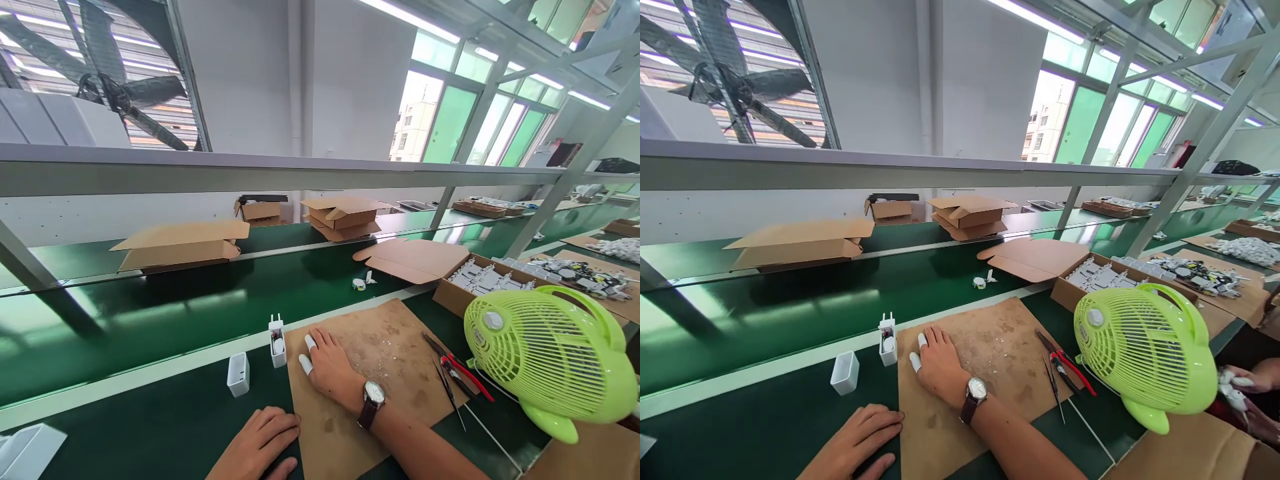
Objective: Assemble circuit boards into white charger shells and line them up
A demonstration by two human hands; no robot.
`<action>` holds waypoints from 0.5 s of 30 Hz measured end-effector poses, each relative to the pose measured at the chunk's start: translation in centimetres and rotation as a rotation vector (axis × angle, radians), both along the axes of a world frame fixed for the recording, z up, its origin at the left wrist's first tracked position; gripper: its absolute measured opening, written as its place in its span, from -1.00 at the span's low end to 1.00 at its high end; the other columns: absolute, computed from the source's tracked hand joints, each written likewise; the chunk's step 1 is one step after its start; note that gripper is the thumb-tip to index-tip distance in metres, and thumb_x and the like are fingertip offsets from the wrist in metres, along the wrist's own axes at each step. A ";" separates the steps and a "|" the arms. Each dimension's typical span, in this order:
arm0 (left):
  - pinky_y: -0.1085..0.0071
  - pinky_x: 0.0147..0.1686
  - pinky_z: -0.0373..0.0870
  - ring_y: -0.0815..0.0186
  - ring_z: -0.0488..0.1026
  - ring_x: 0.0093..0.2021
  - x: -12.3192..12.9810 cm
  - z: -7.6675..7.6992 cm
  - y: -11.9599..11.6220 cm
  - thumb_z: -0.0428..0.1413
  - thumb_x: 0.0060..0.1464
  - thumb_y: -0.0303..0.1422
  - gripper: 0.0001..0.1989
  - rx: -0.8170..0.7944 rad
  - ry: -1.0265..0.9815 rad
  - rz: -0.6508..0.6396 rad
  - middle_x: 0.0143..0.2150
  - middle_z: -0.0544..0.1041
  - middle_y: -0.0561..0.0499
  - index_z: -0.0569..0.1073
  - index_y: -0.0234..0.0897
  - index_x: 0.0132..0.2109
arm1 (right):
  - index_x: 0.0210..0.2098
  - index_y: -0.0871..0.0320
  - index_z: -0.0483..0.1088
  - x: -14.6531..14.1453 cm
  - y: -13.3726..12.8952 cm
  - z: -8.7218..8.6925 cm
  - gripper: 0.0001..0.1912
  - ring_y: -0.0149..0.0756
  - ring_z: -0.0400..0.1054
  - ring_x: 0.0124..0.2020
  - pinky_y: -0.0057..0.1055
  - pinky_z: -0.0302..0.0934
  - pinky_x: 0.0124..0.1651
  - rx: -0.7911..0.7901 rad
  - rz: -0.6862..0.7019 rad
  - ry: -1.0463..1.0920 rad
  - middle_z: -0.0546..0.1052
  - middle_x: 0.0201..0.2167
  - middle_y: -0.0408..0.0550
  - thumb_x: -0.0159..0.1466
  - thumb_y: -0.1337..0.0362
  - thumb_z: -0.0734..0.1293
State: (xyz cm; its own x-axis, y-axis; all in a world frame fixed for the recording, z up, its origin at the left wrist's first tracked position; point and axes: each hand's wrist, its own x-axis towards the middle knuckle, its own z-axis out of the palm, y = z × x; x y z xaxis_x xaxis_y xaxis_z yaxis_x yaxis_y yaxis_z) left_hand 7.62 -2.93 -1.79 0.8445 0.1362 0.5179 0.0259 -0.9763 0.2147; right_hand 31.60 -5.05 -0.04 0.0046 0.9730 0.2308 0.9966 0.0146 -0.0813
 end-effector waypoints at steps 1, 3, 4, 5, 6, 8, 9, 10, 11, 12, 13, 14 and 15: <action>0.33 -0.08 0.65 0.14 0.62 -0.01 -0.2 0.3 -0.4 0.06 0.41 -0.27 -0.71 0.006 0.006 0.019 0.09 0.64 -0.13 0.51 -0.15 0.19 | 0.04 0.35 0.53 -0.1 0.0 0.1 -0.62 0.13 0.24 0.33 0.00 0.15 0.37 -0.006 -0.003 0.015 0.40 0.28 0.35 0.48 0.22 0.21; 0.26 0.04 0.63 0.10 0.59 0.08 -0.6 0.8 -0.9 0.05 0.41 -0.30 -0.70 0.037 0.001 0.062 0.16 0.59 -0.14 0.51 -0.15 0.19 | 0.06 0.34 0.52 0.0 0.0 0.4 -0.62 0.14 0.23 0.32 0.03 0.14 0.36 -0.023 0.001 0.058 0.38 0.29 0.35 0.49 0.21 0.20; 0.24 0.10 0.61 0.09 0.57 0.13 -0.9 1.1 -0.9 0.05 0.41 -0.32 -0.70 0.061 -0.016 0.079 0.20 0.57 -0.14 0.51 -0.15 0.20 | 0.04 0.32 0.52 0.2 0.0 0.7 -0.64 0.13 0.26 0.30 0.02 0.16 0.34 -0.038 0.012 0.079 0.40 0.27 0.34 0.48 0.20 0.21; 0.23 0.14 0.58 0.09 0.54 0.17 -1.2 1.4 -0.8 0.06 0.40 -0.34 -0.69 0.085 -0.041 0.097 0.22 0.55 -0.13 0.50 -0.15 0.22 | 0.02 0.28 0.52 0.6 0.2 1.1 -0.66 0.10 0.30 0.25 -0.01 0.19 0.31 -0.057 0.028 0.095 0.44 0.22 0.31 0.47 0.19 0.23; 0.24 0.18 0.55 0.10 0.52 0.19 -1.6 1.9 -0.4 0.07 0.40 -0.36 -0.67 0.102 -0.077 0.124 0.24 0.54 -0.11 0.48 -0.14 0.24 | -0.01 0.25 0.53 1.2 0.4 1.5 -0.69 0.05 0.35 0.19 -0.06 0.23 0.27 -0.073 0.045 0.108 0.49 0.16 0.26 0.45 0.18 0.26; 0.22 0.23 0.50 0.12 0.49 0.23 -2.6 2.8 0.6 0.10 0.38 -0.38 -0.60 0.094 -0.163 0.212 0.26 0.52 -0.07 0.42 -0.06 0.31 | 0.00 0.20 0.52 3.0 1.2 2.4 -0.72 -0.05 0.41 0.10 -0.17 0.27 0.20 -0.082 0.047 0.123 0.56 0.04 0.16 0.44 0.18 0.28; 0.17 0.26 0.48 0.10 0.47 0.24 -3.1 3.3 1.3 0.11 0.38 -0.36 -0.56 0.064 -0.206 0.274 0.27 0.51 -0.05 0.38 -0.01 0.34 | 0.04 0.19 0.50 4.2 1.8 2.9 -0.71 -0.08 0.41 0.10 -0.20 0.26 0.21 -0.074 0.027 0.132 0.56 0.04 0.15 0.44 0.20 0.27; 0.10 0.26 0.47 0.07 0.47 0.25 -3.7 3.6 2.1 0.12 0.37 -0.31 -0.53 0.012 -0.244 0.357 0.28 0.49 -0.04 0.34 0.03 0.36 | 0.10 0.21 0.48 5.5 2.4 3.4 -0.68 -0.08 0.39 0.13 -0.20 0.24 0.23 -0.058 -0.008 0.140 0.54 0.08 0.17 0.44 0.22 0.26; 0.03 0.24 0.48 0.01 0.47 0.24 -4.2 3.7 2.8 0.14 0.35 -0.22 -0.49 -0.062 -0.269 0.453 0.29 0.47 -0.06 0.31 0.05 0.38 | 0.17 0.24 0.43 6.9 3.1 3.8 -0.63 -0.06 0.36 0.19 -0.18 0.21 0.26 -0.039 -0.054 0.145 0.49 0.15 0.21 0.43 0.25 0.24; -0.03 0.20 0.52 -0.04 0.49 0.21 -4.7 3.6 3.4 0.16 0.31 -0.12 -0.43 -0.161 -0.281 0.558 0.31 0.45 -0.08 0.27 0.05 0.40 | 0.22 0.27 0.39 8.3 3.8 4.2 -0.58 -0.03 0.30 0.25 -0.15 0.17 0.30 -0.021 -0.104 0.149 0.44 0.22 0.27 0.42 0.28 0.23; -0.07 0.14 0.55 -0.08 0.51 0.19 -5.1 3.3 4.0 0.17 0.27 -0.02 -0.34 -0.279 -0.278 0.656 0.34 0.41 -0.12 0.22 0.04 0.43 | 0.26 0.31 0.35 9.7 4.4 4.5 -0.53 0.01 0.25 0.31 -0.12 0.13 0.33 -0.007 -0.153 0.150 0.38 0.27 0.32 0.40 0.31 0.23; -0.09 0.10 0.57 -0.12 0.52 0.17 -5.4 2.7 4.4 0.18 0.22 0.06 -0.23 -0.406 -0.269 0.733 0.38 0.36 -0.15 0.14 0.02 0.47 | 0.28 0.33 0.33 11.1 5.1 4.8 -0.50 0.05 0.21 0.34 -0.09 0.11 0.34 0.001 -0.196 0.149 0.34 0.30 0.35 0.38 0.34 0.24; -0.10 0.07 0.58 -0.15 0.51 0.18 -5.6 2.0 4.9 0.18 0.18 0.12 -0.12 -0.525 -0.259 0.780 0.41 0.31 -0.18 0.06 0.00 0.50 | 0.28 0.34 0.33 12.2 5.7 5.0 -0.49 0.07 0.18 0.36 -0.07 0.09 0.35 0.003 -0.232 0.143 0.33 0.32 0.37 0.35 0.35 0.26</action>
State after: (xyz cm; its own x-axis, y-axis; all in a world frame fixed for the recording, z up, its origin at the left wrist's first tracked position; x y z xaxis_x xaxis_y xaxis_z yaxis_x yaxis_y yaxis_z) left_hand 1.97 1.93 0.21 0.2878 0.8751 0.3890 0.5151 -0.4839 0.7075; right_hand 43.83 0.64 4.95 0.2598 0.9414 0.2151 0.9518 -0.2121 -0.2215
